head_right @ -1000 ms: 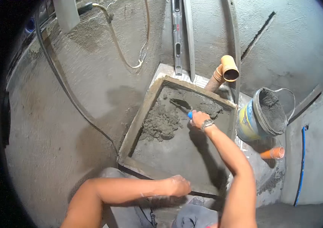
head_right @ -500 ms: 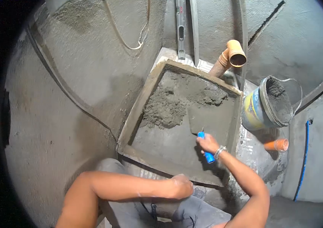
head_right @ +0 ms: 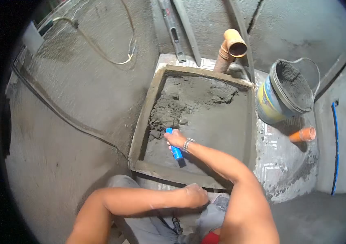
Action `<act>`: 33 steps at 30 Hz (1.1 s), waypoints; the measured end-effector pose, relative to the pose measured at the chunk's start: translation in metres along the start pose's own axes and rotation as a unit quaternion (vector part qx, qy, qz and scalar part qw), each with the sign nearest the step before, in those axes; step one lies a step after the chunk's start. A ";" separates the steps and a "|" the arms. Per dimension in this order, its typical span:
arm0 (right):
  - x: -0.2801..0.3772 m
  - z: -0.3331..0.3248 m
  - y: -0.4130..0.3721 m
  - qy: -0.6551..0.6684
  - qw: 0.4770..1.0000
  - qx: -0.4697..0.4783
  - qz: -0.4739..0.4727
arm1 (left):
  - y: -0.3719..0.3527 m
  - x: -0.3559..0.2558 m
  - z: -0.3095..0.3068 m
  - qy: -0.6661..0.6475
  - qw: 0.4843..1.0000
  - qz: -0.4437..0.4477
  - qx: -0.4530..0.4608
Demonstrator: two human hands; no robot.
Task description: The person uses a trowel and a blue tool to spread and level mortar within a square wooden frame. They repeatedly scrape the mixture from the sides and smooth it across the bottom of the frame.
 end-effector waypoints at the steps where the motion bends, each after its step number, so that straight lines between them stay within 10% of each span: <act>1: 0.000 -0.002 -0.004 0.031 0.999 0.020 -0.001 | 0.006 0.004 0.008 0.000 1.000 0.000 0.013; 17: 0.012 -0.056 -0.150 0.151 0.988 0.036 0.027 | 0.009 0.024 0.007 -0.015 0.997 -0.038 0.065; 27: 0.091 -0.198 -0.303 0.221 0.953 -0.164 -0.126 | -0.002 0.021 0.000 0.005 0.999 -0.020 0.032; 33: 0.159 -0.313 -0.398 -0.027 0.851 -0.500 -0.157 | -0.003 0.019 -0.001 -0.008 0.998 -0.024 0.059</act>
Point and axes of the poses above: each hand's wrist, its own y-axis towards the middle knuckle, its own z-axis out of the palm, x = y × z, the point moved 7 cm from there along y, towards the middle knuckle, and after that the axes turned 13 degrees about x, right-handed, at the moved point
